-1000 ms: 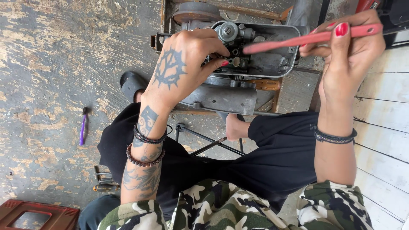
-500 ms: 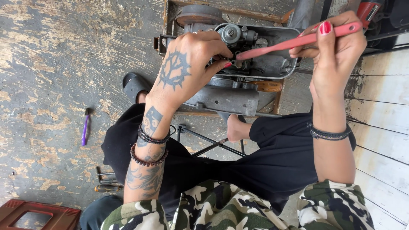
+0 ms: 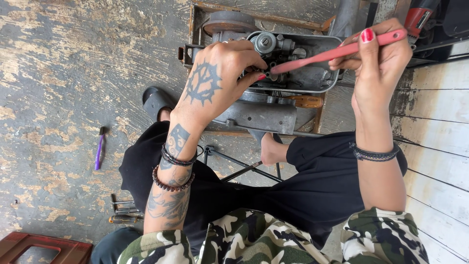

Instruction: Cleaning the internal components of a motorcycle engine casing using a toothbrush

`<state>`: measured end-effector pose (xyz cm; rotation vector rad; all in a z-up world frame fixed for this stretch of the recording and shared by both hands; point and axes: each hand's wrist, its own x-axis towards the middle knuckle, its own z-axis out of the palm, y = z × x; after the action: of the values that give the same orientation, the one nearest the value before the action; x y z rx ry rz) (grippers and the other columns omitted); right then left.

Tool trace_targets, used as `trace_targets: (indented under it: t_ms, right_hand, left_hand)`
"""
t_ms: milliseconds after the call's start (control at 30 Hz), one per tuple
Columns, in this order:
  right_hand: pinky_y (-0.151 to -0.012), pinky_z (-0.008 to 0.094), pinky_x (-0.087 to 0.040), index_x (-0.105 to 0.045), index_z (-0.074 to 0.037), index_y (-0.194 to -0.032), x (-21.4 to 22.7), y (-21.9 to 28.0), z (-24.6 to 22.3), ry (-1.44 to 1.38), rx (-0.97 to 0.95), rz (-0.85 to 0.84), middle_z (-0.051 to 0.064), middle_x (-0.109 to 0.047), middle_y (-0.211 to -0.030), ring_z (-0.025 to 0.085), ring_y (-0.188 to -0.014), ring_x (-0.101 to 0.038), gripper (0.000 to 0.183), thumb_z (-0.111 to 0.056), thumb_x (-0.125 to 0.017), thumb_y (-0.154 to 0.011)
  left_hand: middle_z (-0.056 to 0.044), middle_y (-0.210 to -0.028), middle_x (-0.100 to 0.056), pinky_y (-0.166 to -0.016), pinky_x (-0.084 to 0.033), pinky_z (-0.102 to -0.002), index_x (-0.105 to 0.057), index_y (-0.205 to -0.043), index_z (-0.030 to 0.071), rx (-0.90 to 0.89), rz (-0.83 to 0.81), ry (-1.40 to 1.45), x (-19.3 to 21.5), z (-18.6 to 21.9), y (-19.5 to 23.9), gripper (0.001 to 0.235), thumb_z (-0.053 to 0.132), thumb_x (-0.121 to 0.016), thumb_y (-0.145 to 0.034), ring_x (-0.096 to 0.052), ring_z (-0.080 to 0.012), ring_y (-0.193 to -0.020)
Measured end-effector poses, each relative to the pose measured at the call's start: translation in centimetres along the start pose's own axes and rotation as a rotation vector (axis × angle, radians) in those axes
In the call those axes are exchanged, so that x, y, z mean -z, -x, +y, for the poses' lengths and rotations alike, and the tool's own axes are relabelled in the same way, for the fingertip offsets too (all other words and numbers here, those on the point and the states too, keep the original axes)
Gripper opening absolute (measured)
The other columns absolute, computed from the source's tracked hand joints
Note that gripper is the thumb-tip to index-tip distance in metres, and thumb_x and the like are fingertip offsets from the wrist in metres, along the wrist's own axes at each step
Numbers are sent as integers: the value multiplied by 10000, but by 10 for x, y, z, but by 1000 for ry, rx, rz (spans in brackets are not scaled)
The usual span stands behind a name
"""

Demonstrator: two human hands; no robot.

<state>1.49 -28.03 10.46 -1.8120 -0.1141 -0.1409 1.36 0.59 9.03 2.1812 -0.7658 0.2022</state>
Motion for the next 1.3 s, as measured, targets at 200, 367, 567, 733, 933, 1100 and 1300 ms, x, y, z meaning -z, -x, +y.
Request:
trace_targets:
  t_ms: [200, 367, 567, 733, 933, 1100, 1300]
  right_hand:
    - [-605, 339, -620, -457, 12, -1087, 9, -1, -1, 17, 38, -20, 237, -625, -966, 348, -771, -732, 216, -142, -549, -1207]
    - [-636, 365, -616, -409, -39, -1099, 9, -1, -3, -17, 53, 81, 229, -619, -1007, 317, -737, -677, 268, -247, -554, -1185]
    - [-703, 333, -613, -387, -31, -1218, -16, 8, -6, -16, 70, -66, 322, -668, -1062, 334, -853, -711, 170, -157, -497, -1183]
    - [-686, 384, -653, -327, 74, -1193, -8, 5, -10, 144, 276, -173, 310, -523, -1038, 406, -886, -722, 77, 74, -403, -1199]
    - [-738, 469, -672, -294, 19, -1159, -3, 5, -25, 127, 294, -96, 329, -537, -992, 432, -937, -709, 165, -91, -400, -1222]
    - [-688, 391, -645, -346, 82, -1133, -7, 6, -22, 155, 280, -234, 341, -613, -985, 429, -882, -734, 189, -80, -416, -1199]
    - [-754, 441, -676, -337, 64, -1167, -1, 6, -18, 166, 353, -205, 309, -540, -1051, 449, -946, -726, 164, -80, -400, -1213]
  left_hand:
    - [-3, -870, -671, -614, -459, -399, -744, -947, 126, 9, -2, -17, 0, -1, 0, 56, 177, -763, -959, -673, -263, -800]
    - [-9, -889, -677, -597, -455, -393, -734, -960, 121, 18, 6, 1, 1, -1, 1, 88, 197, -780, -956, -660, -261, -758]
    - [-85, -1063, -616, -702, -502, -447, -670, -1157, 85, 39, 15, -68, -3, -8, 2, 419, 257, -913, -862, -628, -337, -943]
    - [-81, -1060, -624, -727, -538, -462, -652, -1222, 110, 86, -56, -218, -14, -18, 6, 564, 270, -947, -769, -655, -354, -955]
    - [-93, -1139, -644, -769, -556, -460, -576, -1353, 74, 133, -93, -307, -16, -18, 7, 793, 393, -962, -738, -671, -353, -997]
    - [-88, -1170, -599, -784, -562, -450, -528, -1429, 69, 113, -106, -338, -25, -22, 6, 900, 419, -979, -732, -645, -335, -1032]
    - [-91, -1195, -596, -771, -570, -443, -519, -1434, 72, 122, -114, -345, -26, -22, 5, 902, 410, -976, -733, -647, -320, -1034]
